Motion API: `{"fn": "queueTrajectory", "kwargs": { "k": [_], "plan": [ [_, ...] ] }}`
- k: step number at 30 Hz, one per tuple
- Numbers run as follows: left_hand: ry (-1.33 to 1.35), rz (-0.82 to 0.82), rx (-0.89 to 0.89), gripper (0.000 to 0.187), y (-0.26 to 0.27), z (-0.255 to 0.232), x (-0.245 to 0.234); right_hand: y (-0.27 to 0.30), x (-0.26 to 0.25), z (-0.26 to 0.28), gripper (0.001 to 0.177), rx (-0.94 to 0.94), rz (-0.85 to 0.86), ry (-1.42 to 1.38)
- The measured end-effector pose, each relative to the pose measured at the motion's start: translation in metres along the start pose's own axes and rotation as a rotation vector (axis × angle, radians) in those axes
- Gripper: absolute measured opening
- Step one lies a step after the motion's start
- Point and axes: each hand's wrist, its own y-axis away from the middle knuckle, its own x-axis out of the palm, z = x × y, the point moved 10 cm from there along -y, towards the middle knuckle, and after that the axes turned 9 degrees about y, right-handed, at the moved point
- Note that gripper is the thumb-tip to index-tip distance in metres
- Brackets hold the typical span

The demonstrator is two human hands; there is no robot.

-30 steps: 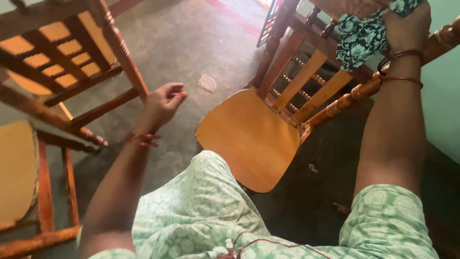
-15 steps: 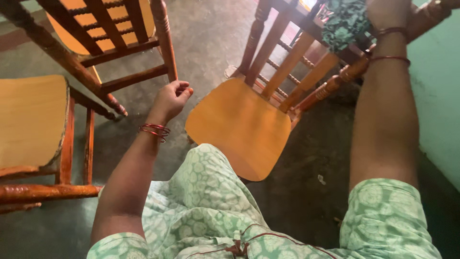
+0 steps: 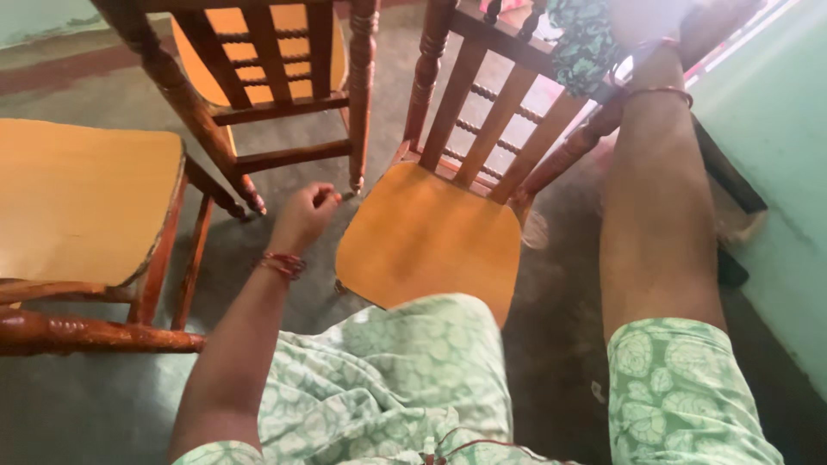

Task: The person wipes the backrest and seat of a wooden chair using a patterned cloth. They clean the vertical spindles and horizontal rails of the backrest, then move to the seat surface, wiping it thoroughly.

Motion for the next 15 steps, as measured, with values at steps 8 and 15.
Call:
{"fn": "queueTrajectory", "kwargs": {
  "k": [8,15],
  "plan": [
    [-0.254,-0.110,-0.231,0.061,0.011,0.154,0.059,-0.020,0.053,0.018,0.067,0.019,0.013,-0.013],
    [-0.131,-0.072,-0.425,0.049,0.034,0.232,0.103,-0.028,0.066,0.030,0.075,0.010,0.007,0.018]
  ]
}}
